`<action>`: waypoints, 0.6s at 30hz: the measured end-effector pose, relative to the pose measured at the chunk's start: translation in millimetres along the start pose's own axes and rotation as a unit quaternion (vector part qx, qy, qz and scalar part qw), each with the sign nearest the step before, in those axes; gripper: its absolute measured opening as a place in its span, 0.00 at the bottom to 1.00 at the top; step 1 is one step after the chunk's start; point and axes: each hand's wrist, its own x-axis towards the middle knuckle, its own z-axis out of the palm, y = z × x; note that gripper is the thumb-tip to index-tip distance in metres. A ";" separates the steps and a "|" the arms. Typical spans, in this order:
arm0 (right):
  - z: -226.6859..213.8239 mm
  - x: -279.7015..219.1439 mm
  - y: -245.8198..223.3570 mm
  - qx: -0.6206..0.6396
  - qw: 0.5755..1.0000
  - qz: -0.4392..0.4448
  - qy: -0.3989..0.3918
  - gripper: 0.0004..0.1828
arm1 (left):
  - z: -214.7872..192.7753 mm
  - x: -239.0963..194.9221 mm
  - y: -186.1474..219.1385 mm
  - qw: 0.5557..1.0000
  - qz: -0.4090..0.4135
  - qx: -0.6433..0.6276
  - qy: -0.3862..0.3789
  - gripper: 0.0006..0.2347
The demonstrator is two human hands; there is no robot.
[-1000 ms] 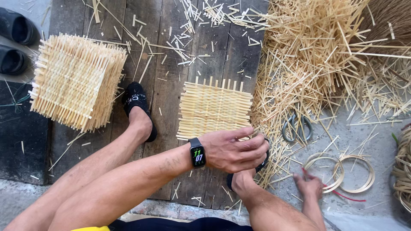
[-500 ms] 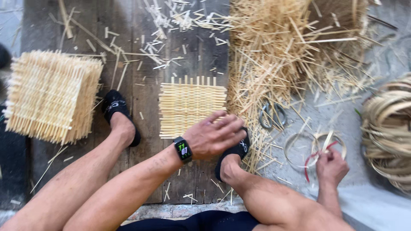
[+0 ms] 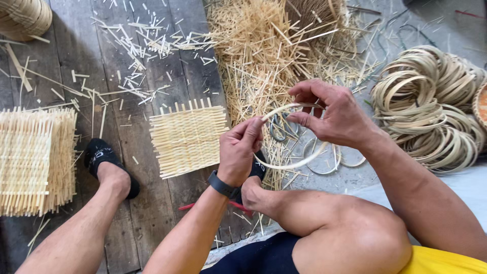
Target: The person sits on the floor and repeatedly assembles small round bamboo baskets. They place a woven bamboo mat over a circular frame, press it into shape using a wooden block, and trim the excess mat with shears. The finished baskets are stacked nearby.
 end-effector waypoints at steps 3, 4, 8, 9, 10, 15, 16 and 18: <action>-7.2 -5.9 -2.8 -0.053 0.995 -0.074 0.043 0.09 | -3.3 -0.7 0.6 0.980 -0.058 -0.185 -0.046 0.12; -8.3 -8.4 -3.1 -0.071 0.991 -0.096 0.062 0.06 | -3.0 -1.3 4.0 0.981 -0.085 -0.169 -0.048 0.12; 2.6 -16.4 -5.3 -0.033 0.985 -0.163 0.046 0.06 | 3.4 0.7 27.5 0.970 -0.214 -0.100 -0.055 0.20; 6.8 -14.8 -6.3 -0.032 0.981 -0.189 0.023 0.06 | 6.5 5.9 34.0 0.963 -0.249 -0.085 -0.055 0.23; 11.8 -13.1 -8.0 -0.030 0.976 -0.214 0.000 0.07 | 10.7 14.2 39.9 0.958 -0.273 -0.053 -0.073 0.26; 47.4 0.3 -28.4 -0.175 0.929 -0.327 0.021 0.08 | 13.8 27.8 60.0 0.938 -0.326 0.005 -0.115 0.33; 53.8 1.8 -32.6 -0.201 0.922 -0.329 0.028 0.08 | 10.0 24.4 60.8 0.948 -0.307 0.025 -0.081 0.33; 72.9 1.7 -41.5 -0.199 0.927 -0.318 0.033 0.06 | -2.5 12.1 59.1 0.961 -0.269 0.063 -0.013 0.32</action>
